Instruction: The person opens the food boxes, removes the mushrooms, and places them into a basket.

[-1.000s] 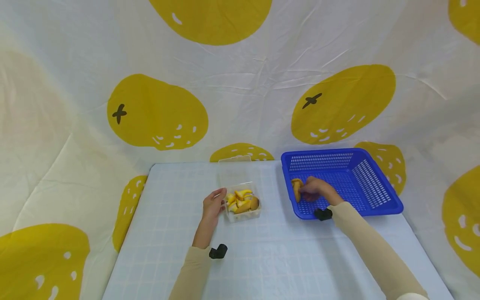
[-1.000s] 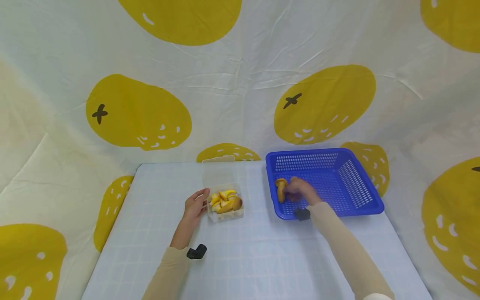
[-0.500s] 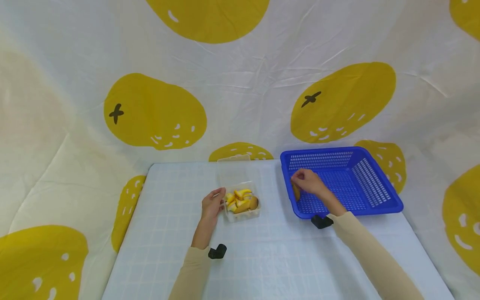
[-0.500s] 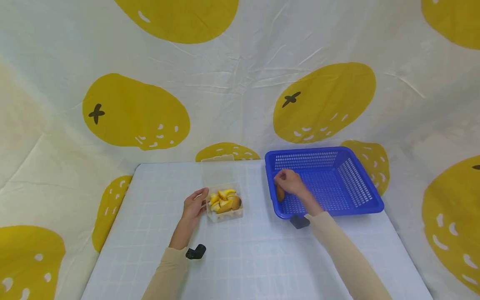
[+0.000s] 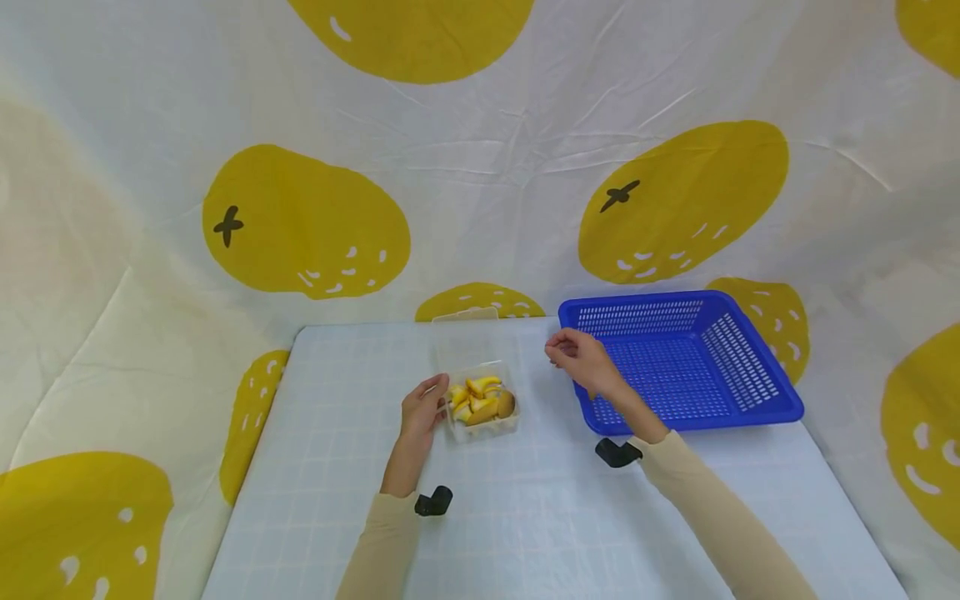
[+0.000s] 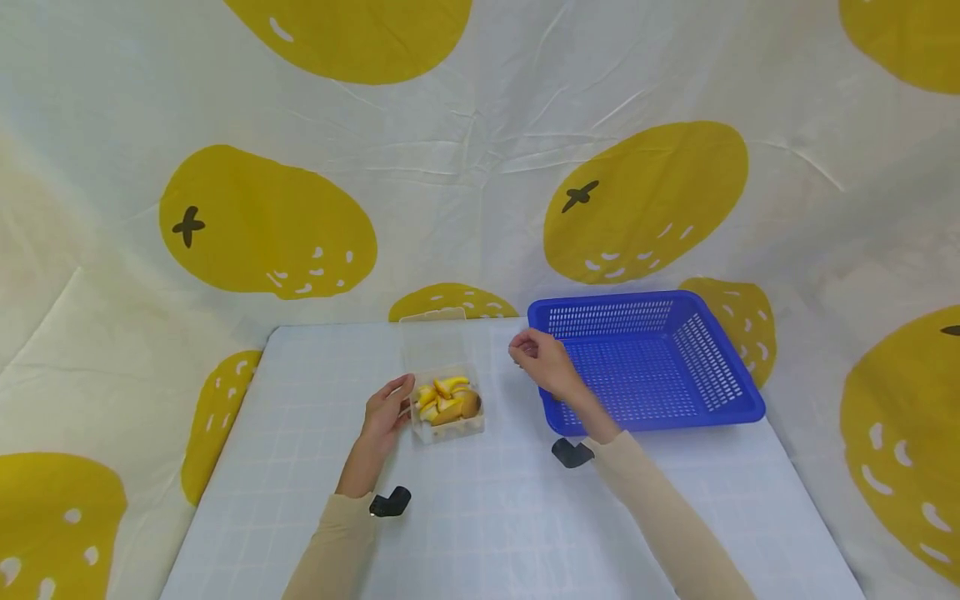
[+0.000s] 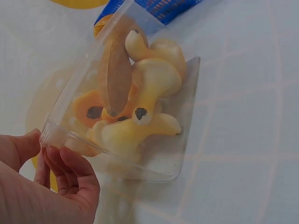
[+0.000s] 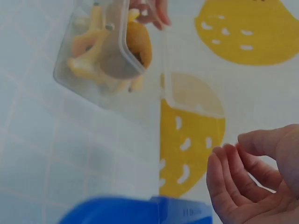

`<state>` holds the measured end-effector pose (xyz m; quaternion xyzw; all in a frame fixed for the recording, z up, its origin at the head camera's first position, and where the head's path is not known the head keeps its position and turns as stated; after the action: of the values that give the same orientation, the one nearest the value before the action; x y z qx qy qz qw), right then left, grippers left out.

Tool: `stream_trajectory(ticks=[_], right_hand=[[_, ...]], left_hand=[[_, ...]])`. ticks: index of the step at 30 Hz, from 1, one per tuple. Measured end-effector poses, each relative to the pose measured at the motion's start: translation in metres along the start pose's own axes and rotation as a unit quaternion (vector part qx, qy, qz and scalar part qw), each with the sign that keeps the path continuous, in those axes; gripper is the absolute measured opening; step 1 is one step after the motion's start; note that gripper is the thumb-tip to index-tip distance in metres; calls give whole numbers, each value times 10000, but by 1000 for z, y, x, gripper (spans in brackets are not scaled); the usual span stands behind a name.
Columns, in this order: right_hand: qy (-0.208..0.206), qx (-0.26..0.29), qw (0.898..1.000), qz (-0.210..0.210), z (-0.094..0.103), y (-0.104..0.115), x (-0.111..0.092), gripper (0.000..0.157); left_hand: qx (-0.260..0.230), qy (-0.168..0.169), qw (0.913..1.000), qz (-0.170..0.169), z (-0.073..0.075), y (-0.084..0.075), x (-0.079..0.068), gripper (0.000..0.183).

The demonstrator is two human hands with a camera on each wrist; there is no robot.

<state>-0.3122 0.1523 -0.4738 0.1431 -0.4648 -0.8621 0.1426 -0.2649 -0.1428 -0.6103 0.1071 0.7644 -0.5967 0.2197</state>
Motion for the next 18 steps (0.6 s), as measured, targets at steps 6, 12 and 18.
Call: stream_trajectory(ticks=[6,12,18], right_hand=[[151,-123,9979,611,-23,22,8,15],[769,-171,9910,1081,-59,37,16,14],[1577,-321,9764,1438,-93,50,18,20]], left_hand=[[-202,28,9996,184,-1,0,-2,43],[-596,129,9976,321,-2,1,-4,45],[-524,173,9980,311,-2,-4,-6,42]])
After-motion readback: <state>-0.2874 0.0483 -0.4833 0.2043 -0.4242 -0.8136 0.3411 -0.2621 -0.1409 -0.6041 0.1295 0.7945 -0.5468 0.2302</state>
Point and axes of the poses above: each hand's wrist, its own x-axis towards the middle knuckle, its own z-axis out of the back of the hand, y = z × x, the point moved 10 cm from there along x, towards the middle knuckle, and after that the axes turned 11 degrees about y, right-handed, at the moved point
